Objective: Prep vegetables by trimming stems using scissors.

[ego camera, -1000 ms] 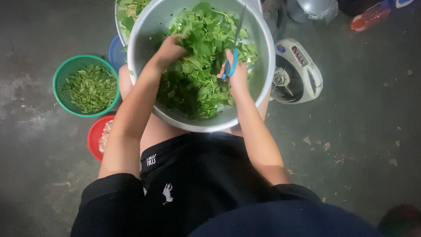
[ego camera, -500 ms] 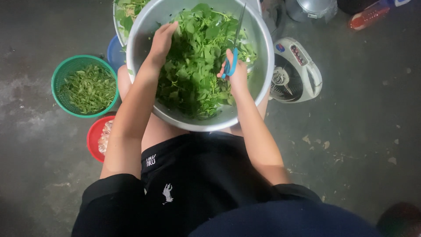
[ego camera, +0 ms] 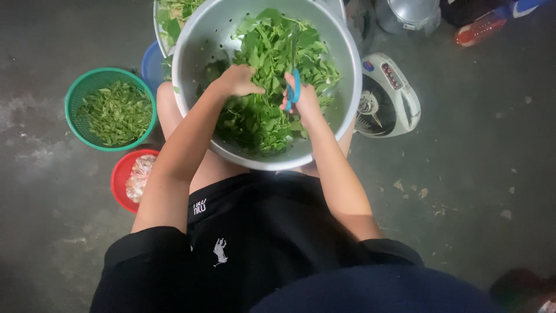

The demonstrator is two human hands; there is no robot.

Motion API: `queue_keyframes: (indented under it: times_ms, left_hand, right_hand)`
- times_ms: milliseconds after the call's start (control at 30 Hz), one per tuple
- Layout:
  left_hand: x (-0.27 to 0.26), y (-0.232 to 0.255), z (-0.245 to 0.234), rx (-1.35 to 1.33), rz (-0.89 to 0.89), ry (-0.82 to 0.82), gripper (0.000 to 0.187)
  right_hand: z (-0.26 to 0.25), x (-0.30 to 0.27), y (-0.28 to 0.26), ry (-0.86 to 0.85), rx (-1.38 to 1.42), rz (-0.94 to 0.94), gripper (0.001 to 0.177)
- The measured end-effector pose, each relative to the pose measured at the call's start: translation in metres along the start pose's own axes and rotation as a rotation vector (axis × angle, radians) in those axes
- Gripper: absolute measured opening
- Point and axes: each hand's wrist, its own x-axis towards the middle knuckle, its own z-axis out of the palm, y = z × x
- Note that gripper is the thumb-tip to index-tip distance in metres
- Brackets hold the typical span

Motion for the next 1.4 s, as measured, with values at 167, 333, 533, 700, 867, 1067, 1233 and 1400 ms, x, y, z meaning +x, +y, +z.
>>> queue_keyframes:
  times_ms: [167, 333, 533, 700, 867, 1067, 1233, 1400]
  left_hand:
    - [0.003, -0.006, 0.014, -0.066, 0.063, -0.222, 0.076]
    - [-0.017, 0.009, 0.015, -0.054, 0.109, -0.309, 0.073]
    - [-0.035, 0.010, 0.028, -0.187, 0.181, -0.332, 0.070]
    - [-0.058, 0.036, -0.005, -0.106, 0.155, -0.299, 0.079]
    - [-0.069, 0.045, -0.085, -0.306, -0.016, 0.021, 0.056]
    - [-0.045, -0.023, -0.102, -0.798, 0.015, 0.415, 0.028]
    - [-0.015, -0.111, -0.085, -1.096, 0.099, 0.628, 0.021]
    - [0.005, -0.180, -0.049, -1.153, 0.013, 0.776, 0.019]
  right_hand:
    - [0.006, -0.012, -0.016, -0.079, -0.031, 0.011, 0.056]
    - [0.009, -0.004, -0.022, -0.107, -0.088, 0.057, 0.057]
    - [0.007, 0.010, -0.015, -0.138, -0.146, 0.092, 0.056]
    - [0.008, 0.015, 0.001, -0.185, -0.142, 0.144, 0.055]
    - [0.000, 0.025, 0.002, -0.076, -0.143, 0.128, 0.061]
    - [-0.015, 0.050, 0.009, -0.064, -0.124, 0.100, 0.063]
    - [-0.042, 0.056, 0.002, -0.010, -0.180, 0.102, 0.063]
    - [-0.074, 0.064, -0.003, 0.035, -0.208, 0.133, 0.063]
